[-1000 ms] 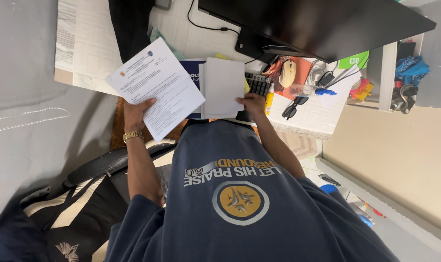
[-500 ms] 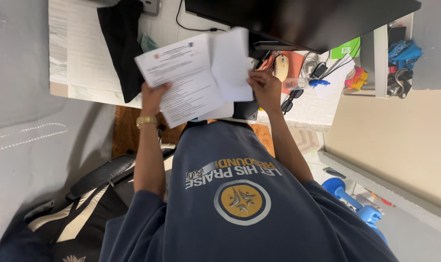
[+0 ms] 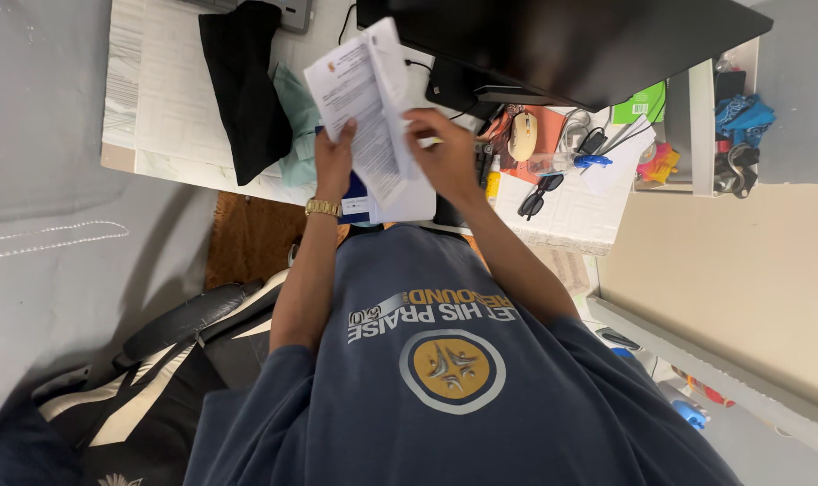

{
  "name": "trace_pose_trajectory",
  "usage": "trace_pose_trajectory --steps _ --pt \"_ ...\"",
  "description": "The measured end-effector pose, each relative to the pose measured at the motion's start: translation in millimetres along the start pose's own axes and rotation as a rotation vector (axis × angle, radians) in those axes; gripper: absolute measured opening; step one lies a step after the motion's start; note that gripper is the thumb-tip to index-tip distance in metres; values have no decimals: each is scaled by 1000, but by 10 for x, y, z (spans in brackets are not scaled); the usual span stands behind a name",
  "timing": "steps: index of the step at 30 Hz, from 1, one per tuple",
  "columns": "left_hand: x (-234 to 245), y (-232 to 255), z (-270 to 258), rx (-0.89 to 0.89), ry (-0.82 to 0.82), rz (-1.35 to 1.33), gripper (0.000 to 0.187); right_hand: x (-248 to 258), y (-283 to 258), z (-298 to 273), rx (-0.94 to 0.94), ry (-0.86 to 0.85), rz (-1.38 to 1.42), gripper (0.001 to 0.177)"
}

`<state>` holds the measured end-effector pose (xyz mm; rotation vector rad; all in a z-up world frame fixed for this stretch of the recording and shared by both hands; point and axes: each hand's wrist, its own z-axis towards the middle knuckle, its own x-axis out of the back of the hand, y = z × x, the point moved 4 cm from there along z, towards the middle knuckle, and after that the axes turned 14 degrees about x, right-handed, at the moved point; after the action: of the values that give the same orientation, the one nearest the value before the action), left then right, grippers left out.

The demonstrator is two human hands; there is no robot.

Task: The person picks up and flips through several documents, a yellow notebook, and a small blue book on a desk, arranging them into different stacks.

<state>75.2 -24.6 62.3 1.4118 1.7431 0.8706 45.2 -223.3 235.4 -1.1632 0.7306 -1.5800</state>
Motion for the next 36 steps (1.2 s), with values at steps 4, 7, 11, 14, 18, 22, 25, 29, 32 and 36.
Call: trace_pose_trajectory --steps 4,7,11,14,18,22,25,29,32,36 --pt "-166 -187 96 216 -236 -393 39 -233 -30 138 96 -115 12 38" --pt "-218 -354 303 299 -312 -557 43 -458 6 175 156 -160 13 39" --pt "-227 -555 352 330 -316 -458 42 -748 97 136 76 -272 74 38" --pt "-220 -544 187 398 -378 -742 41 -698 125 141 117 -421 9 42" --pt "-152 -363 128 401 -507 -837 34 -504 -10 91 286 -618 -17 53" --pt "-164 -209 85 384 -448 -834 32 -463 -213 -20 381 -576 -149 53" --pt "-180 -8 -24 369 -446 -865 32 -427 -271 -60 391 -506 -120 30" --pt "-209 210 -181 369 -468 -906 32 -378 -211 -55 179 -478 -35 20" --pt "-191 268 -194 379 -424 -848 34 -338 -246 -2 343 -427 96 15" --pt "-195 290 -181 383 -436 -857 34 -249 -146 20 241 -388 249 13"
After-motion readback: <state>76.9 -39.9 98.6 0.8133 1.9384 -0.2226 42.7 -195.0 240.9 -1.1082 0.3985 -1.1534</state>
